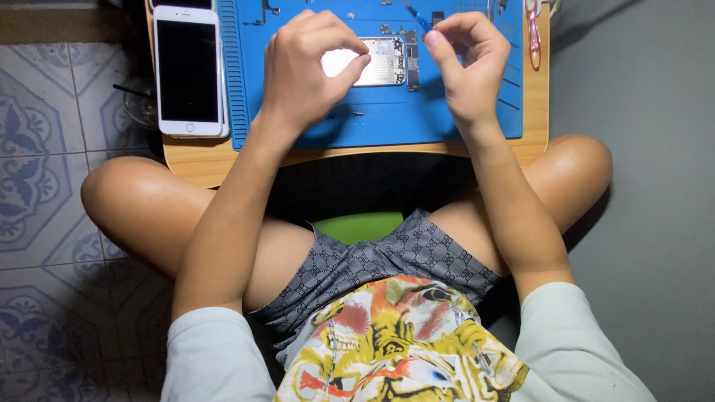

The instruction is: Cleaning the internal chassis of a mobile phone using a toothbrush and manipulating small components with tweezers.

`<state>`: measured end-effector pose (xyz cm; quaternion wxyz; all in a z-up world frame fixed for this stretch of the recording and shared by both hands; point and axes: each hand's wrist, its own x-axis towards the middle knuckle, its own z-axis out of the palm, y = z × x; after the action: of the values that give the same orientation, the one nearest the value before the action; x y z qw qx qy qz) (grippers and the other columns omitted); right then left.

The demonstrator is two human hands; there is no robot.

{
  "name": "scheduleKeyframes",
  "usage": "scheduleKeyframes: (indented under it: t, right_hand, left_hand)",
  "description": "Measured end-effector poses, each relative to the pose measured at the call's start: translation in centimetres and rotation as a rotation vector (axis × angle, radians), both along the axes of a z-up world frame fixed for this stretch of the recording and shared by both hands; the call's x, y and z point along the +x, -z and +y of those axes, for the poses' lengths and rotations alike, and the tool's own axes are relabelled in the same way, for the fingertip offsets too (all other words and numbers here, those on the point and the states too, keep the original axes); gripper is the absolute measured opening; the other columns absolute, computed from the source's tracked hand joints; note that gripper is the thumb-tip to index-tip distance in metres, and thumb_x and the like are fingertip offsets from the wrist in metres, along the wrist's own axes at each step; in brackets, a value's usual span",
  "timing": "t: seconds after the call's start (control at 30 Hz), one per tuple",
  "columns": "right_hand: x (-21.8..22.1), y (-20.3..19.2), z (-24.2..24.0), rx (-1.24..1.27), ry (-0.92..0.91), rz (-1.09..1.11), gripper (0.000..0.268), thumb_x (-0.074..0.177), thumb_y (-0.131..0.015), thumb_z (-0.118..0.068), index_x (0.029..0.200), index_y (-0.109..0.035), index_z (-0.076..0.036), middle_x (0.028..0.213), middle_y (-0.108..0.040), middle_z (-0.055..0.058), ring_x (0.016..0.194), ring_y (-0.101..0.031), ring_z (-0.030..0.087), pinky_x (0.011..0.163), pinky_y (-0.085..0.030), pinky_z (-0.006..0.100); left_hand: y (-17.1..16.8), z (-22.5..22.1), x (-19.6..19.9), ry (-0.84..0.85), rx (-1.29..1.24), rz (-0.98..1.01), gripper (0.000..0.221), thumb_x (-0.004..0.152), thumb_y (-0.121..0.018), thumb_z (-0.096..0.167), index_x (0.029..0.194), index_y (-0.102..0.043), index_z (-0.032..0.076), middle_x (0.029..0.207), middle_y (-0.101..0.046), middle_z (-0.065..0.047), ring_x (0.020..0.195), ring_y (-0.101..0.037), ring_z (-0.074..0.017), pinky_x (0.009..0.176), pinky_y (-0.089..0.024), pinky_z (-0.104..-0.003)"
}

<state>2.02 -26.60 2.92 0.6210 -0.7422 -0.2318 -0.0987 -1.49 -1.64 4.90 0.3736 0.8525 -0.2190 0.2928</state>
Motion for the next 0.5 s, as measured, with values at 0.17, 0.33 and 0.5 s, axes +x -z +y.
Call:
scheduleKeyframes:
  t: [0.17, 0.33, 0.5]
  right_hand:
    - [2.9, -0.5, 3.3, -0.112, -0.012, -0.237, 0.011, 0.102, -0.075, 0.008, 0.112, -0.073, 0.006, 0.098, -0.073, 0.015, 0.082, -0.063, 0.019, 0.078, -0.053, 0.031]
    - [7.7, 2.2, 5.9, -0.218, 0.086, -0.457, 0.02, 0.1, -0.087, -0.013, 0.097, -0.077, 0.003, 0.085, -0.071, 0.014, 0.073, -0.065, 0.023, 0.061, -0.053, 0.031]
    - [8.4, 2.0, 7.4, -0.269, 0.094, -0.513, 0.02, 0.101, -0.089, -0.014, 0.096, -0.078, 0.002, 0.083, -0.072, 0.013, 0.069, -0.064, 0.022, 0.059, -0.051, 0.03]
  left_hand:
    - [-0.8, 0.0, -0.4, 0.016, -0.036, 0.016, 0.005, 0.086, -0.085, 0.005, 0.087, -0.082, 0.009, 0.091, -0.073, 0.0, 0.077, -0.059, -0.0188, 0.071, -0.051, -0.033]
    - [-0.6, -0.3, -0.5, 0.027, -0.038, 0.055, 0.007, 0.084, -0.089, 0.011, 0.084, -0.082, 0.013, 0.088, -0.072, 0.003, 0.074, -0.059, -0.0171, 0.069, -0.051, -0.033]
    - [-0.8, -0.1, -0.6, 0.035, -0.048, 0.075, 0.01, 0.085, -0.087, 0.011, 0.08, -0.078, 0.013, 0.084, -0.072, 0.002, 0.069, -0.057, -0.0171, 0.067, -0.051, -0.033]
